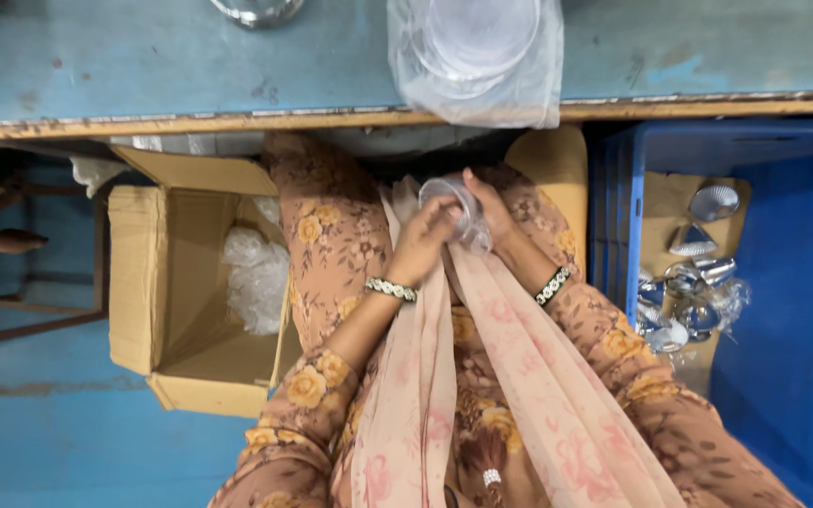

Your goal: The person sits on the floor and wraps individual silver-colored metal kitchenware items in clear plastic bags. They pick up each item, place it into a bag, and set the wrapped item on the table. The process is repeated for multiple items.

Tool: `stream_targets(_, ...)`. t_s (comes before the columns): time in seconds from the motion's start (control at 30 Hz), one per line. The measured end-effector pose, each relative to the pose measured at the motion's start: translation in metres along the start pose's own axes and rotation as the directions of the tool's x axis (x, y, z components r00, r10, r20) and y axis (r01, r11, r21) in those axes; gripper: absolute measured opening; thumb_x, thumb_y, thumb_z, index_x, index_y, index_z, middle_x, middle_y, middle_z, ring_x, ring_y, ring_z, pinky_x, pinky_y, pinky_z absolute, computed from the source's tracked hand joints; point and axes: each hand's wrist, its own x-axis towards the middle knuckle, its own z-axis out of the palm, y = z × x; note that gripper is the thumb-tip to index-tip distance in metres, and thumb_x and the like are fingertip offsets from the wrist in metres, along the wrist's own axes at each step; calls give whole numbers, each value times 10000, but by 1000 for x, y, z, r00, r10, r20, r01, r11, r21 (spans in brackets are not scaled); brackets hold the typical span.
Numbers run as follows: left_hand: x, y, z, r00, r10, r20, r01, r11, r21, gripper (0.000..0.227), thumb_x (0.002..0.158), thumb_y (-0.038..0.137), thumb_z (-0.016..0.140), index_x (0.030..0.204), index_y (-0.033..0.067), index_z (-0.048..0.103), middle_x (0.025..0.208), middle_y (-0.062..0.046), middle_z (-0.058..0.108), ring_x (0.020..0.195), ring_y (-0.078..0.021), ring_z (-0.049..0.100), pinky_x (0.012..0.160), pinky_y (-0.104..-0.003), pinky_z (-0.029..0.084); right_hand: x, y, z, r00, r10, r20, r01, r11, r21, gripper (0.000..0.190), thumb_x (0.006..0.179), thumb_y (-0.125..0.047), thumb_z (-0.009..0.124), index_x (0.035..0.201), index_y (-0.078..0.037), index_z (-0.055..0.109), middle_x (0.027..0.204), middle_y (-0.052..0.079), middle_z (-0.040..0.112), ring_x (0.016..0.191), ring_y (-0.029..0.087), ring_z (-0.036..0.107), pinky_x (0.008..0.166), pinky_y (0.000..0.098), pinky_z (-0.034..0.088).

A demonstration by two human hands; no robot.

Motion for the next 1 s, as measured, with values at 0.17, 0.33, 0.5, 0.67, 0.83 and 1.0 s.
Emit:
stream_targets(0.17,4,-30,-10,992,-3,-129,17,995,103,428,897,109,610,1288,-17,489,1194,-175,684,1014,-280,722,838,-383,593,-3,-1,17,975,19,223,-8,999,-52,631,922,-482,696,1345,-40,539,1219,120,667,1102,230,702,950,356,580)
stream_targets(0.33,11,-47,-12,990,-18,-137,78,891,447,332,885,139,690,1130,-54,575,993,-269,708,952,-424,702,795,-456,557,-19,-9,35,968,-26,251,129,905,-406,693,873,-380,826,1408,-51,533,1249,19,594,1163,107,557,991,260,469)
stream_targets(0.5,16,-49,-15,997,1,-83,35,903,428,270,855,138,709,1024,-57,630,960,-281,707,926,-428,704,776,-448,562,-22,-12,41,977,-18,211,111,891,-440,690,847,-357,838,1389,-48,542,1232,15,605,1152,102,567,985,255,481)
stream_targets(0.67,19,-27,-32,995,-98,19,79,886,457,227,836,108,716,1028,-7,677,906,-204,733,804,-294,735,725,-375,574,-13,-2,24,963,-62,263,171,894,-415,703,872,-385,829,1415,-42,544,1250,55,622,1140,128,624,1019,285,524)
stream_targets(0.83,13,10,-68,998,-11,-62,21,986,166,105,890,22,715,985,51,682,1011,-76,657,906,-143,663,784,-281,566,-4,5,-21,981,-53,185,55,998,-5,661,957,-431,815,1278,101,591,1065,164,671,918,208,678,821,337,575)
stream_targets(1.0,2,53,-86,994,112,-12,-110,989,94,81,922,34,693,972,74,644,1131,-57,665,1133,-187,642,1002,-347,521,3,5,-27,986,-26,165,15,998,68,680,975,-449,796,1294,123,618,1080,168,683,920,199,680,804,320,572)
